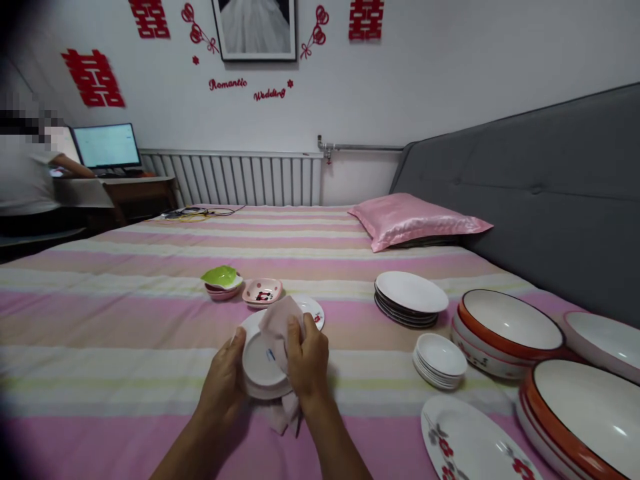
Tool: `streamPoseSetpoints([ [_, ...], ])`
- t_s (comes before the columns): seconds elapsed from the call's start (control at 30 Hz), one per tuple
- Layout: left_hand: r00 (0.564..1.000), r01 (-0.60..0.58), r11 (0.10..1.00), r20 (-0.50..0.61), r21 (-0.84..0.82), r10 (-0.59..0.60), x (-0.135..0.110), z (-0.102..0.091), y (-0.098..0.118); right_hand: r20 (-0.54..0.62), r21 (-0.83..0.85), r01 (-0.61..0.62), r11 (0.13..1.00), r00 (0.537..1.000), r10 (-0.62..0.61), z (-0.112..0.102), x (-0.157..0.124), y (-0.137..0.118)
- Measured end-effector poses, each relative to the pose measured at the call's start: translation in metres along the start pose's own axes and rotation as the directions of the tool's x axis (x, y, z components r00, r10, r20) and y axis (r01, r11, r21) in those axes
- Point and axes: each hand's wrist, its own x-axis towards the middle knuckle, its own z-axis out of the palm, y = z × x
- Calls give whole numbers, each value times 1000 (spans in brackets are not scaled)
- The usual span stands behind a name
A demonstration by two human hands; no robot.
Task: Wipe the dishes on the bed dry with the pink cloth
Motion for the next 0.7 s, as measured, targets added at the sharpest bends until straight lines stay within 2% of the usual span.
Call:
streamPoseSetpoints([
  [0.13,999,18,999,42,28,-19,-4,-4,-3,7,-126,30,992,1000,-30,-1,-4,-1],
  [0.27,999,-5,992,47,124,-1,-3,-5,0,21,-219,71,973,997,-69,-2,-7,-5],
  [0.37,998,-15,984,56,176,5,-2,-5,3,-61,-202,91,975,993,-105,-1,-7,-7],
  [0.47,996,-12,989,86,145,0,-2,-5,3,-156,-190,178,965,966,-209,2,-7,-9],
  [0.6,993,-57,990,112,127,42,-3,-7,2,-90,-261,325,909,929,-358,4,-8,-13],
  [0.7,992,-85,981,104,173,68,-3,-10,3,-26,-284,354,891,926,-376,0,-9,-17],
])
